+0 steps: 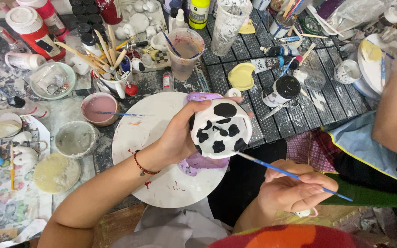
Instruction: The person paints a small white ceramic figurine with black paint using a fine brush, then sets it down and picks up a larger white ceramic bowl with black spots to paint its interior with black paint.
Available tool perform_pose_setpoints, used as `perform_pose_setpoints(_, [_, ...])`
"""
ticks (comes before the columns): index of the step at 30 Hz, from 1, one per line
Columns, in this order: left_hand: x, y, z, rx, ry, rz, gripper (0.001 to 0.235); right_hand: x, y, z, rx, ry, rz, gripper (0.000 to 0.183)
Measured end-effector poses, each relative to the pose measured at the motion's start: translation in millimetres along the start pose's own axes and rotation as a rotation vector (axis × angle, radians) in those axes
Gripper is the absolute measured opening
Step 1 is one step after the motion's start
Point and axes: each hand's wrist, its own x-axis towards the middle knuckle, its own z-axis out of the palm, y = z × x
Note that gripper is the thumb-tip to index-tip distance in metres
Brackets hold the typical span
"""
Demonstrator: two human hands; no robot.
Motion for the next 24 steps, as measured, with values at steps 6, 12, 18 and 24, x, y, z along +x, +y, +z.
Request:
perform_pose_setpoints(6, [-4,-2,2,0.049,0.083,-0.043,0.06,-6,-3,9,0.036,-0.064,-0.026,0.033])
perform_pose_setpoints(12, [-2,-6,1,0.028,0.103,-0.022,0.058,-14,3,11,0.067,-0.114,-0.03,0.031])
perform_pose_setpoints(18, [-2,-8,-2,0.003,0.09,-0.018,0.056,-16,10,12,0.041,-0.139,-0.07,0.029])
perform_pose_setpoints(24, [-2,-8,-2,0.011,0.108,-0.034,0.055,-19,8,13,0.07,-0.045,-0.051,0.027])
